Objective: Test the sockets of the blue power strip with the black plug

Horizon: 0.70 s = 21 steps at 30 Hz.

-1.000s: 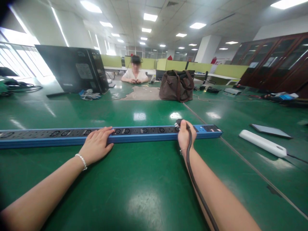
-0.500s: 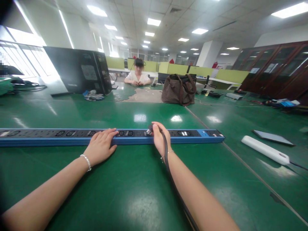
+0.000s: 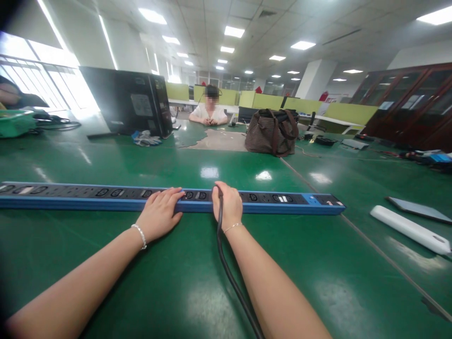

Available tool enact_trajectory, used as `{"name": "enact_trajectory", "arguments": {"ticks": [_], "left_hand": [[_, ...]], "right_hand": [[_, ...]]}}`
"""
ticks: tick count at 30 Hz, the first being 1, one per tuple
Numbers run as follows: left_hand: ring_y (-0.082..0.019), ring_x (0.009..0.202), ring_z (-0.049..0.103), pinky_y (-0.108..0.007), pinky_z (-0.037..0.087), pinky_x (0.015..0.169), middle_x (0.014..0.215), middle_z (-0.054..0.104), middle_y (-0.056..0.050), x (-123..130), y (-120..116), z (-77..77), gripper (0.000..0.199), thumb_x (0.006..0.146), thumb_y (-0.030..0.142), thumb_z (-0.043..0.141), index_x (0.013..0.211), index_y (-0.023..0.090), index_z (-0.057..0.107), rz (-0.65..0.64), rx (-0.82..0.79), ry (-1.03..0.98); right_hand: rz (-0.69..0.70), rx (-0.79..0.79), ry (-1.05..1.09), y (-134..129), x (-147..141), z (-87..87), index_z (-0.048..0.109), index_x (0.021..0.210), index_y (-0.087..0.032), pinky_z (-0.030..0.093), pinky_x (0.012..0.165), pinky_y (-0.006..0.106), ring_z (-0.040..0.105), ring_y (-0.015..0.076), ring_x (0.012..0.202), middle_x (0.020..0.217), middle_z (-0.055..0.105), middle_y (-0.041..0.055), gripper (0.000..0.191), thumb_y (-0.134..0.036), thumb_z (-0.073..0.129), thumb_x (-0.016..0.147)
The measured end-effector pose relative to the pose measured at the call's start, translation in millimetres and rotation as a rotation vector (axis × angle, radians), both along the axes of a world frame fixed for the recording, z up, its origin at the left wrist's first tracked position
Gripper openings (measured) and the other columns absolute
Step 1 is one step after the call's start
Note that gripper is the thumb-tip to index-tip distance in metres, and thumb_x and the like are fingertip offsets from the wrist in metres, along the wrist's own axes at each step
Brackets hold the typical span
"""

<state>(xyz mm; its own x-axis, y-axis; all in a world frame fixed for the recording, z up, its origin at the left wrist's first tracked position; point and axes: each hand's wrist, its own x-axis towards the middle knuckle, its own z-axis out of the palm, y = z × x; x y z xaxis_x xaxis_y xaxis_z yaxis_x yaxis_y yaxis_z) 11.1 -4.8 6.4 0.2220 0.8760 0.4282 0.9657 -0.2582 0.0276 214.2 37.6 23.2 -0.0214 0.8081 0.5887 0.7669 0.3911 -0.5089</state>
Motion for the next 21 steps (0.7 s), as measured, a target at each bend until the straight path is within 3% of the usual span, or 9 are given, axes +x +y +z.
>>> {"name": "enact_trajectory", "arguments": {"ticks": [8, 21], "left_hand": [[-0.022, 0.128, 0.037, -0.042, 0.024, 0.106, 0.138, 0.045, -0.004, 0.0, -0.5, 1.0, 0.050, 0.078, 0.030, 0.049, 0.127, 0.022, 0.043, -0.001, 0.004, 0.009], [-0.022, 0.128, 0.037, -0.042, 0.025, 0.106, 0.138, 0.045, -0.004, 0.2, -0.8, 2.4, 0.049, 0.079, 0.031, 0.049, 0.127, 0.023, 0.043, 0.001, -0.009, 0.011]], "right_hand": [[0.008, 0.067, -0.031, -1.1, -2.3, -1.9, 0.063, 0.107, -0.021, 0.043, 0.089, 0.034, 0.058, 0.0198, 0.094, 0.101, 0.068, 0.0051, 0.031, -0.030, 0.041, 0.087], [-0.005, 0.016, 0.089, 3.4, 3.3, -6.9, 0.063, 0.105, -0.021, 0.044, 0.086, 0.032, 0.059, 0.0194, 0.095, 0.101, 0.068, 0.0049, 0.033, -0.035, 0.038, 0.088]]}}
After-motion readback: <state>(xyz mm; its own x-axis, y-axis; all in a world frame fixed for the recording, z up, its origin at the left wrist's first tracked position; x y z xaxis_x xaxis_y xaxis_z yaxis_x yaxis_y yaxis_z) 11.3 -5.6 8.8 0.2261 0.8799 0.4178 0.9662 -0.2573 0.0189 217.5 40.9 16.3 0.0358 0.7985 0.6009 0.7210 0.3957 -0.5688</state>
